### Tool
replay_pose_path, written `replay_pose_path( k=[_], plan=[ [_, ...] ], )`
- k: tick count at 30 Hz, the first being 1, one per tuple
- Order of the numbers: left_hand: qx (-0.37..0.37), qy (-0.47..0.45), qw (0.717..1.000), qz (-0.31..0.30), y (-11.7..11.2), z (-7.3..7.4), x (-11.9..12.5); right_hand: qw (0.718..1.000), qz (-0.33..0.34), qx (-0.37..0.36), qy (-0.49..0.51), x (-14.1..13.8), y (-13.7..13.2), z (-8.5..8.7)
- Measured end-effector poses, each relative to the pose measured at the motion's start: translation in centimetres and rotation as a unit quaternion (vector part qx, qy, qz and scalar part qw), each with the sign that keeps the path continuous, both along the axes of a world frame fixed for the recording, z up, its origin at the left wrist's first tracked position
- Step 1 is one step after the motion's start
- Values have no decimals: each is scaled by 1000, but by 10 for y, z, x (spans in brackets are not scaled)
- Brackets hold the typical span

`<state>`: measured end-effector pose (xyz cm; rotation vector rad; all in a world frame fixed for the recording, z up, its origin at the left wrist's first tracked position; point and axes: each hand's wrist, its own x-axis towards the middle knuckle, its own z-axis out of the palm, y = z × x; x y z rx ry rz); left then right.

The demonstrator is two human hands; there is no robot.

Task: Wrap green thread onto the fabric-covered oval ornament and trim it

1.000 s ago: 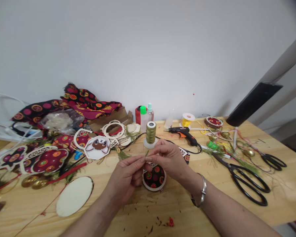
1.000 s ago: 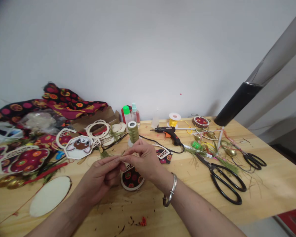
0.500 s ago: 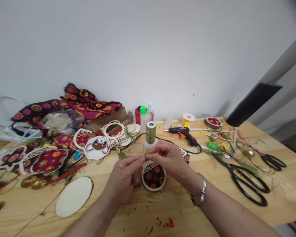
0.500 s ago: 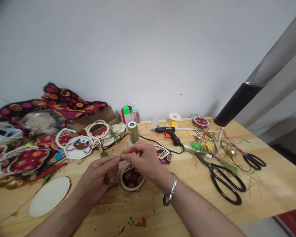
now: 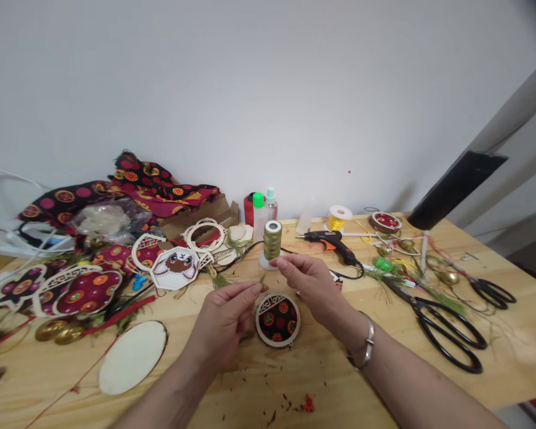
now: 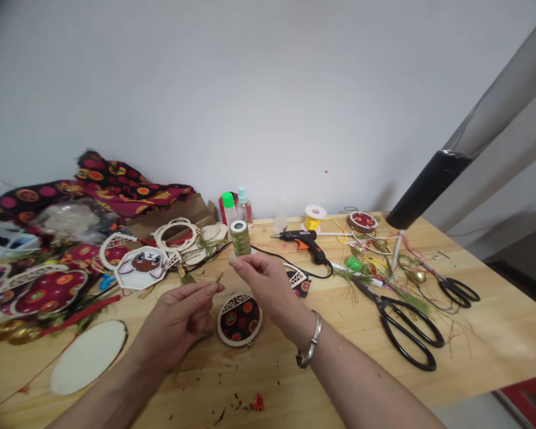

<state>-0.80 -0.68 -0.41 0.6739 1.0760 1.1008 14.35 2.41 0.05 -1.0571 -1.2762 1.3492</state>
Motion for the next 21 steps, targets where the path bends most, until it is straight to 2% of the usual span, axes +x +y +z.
replay_pose_path(
  k=[5,9,18,21],
  plan=[
    [22,-18,999,-24,-1,-3,-2,988,99,-105,60,1,-1,-2],
    [29,-19,998,-43,-1,-5,-2,977,131,-145,83,0,-3,0],
    [36,24,996,-73,-2,-9,-3,981,113,-130,93,1,-3,-2],
    [40,-4,997,-73,-2,-8,-3,988,87,-100,76,-1,-3,-1]
  ],
)
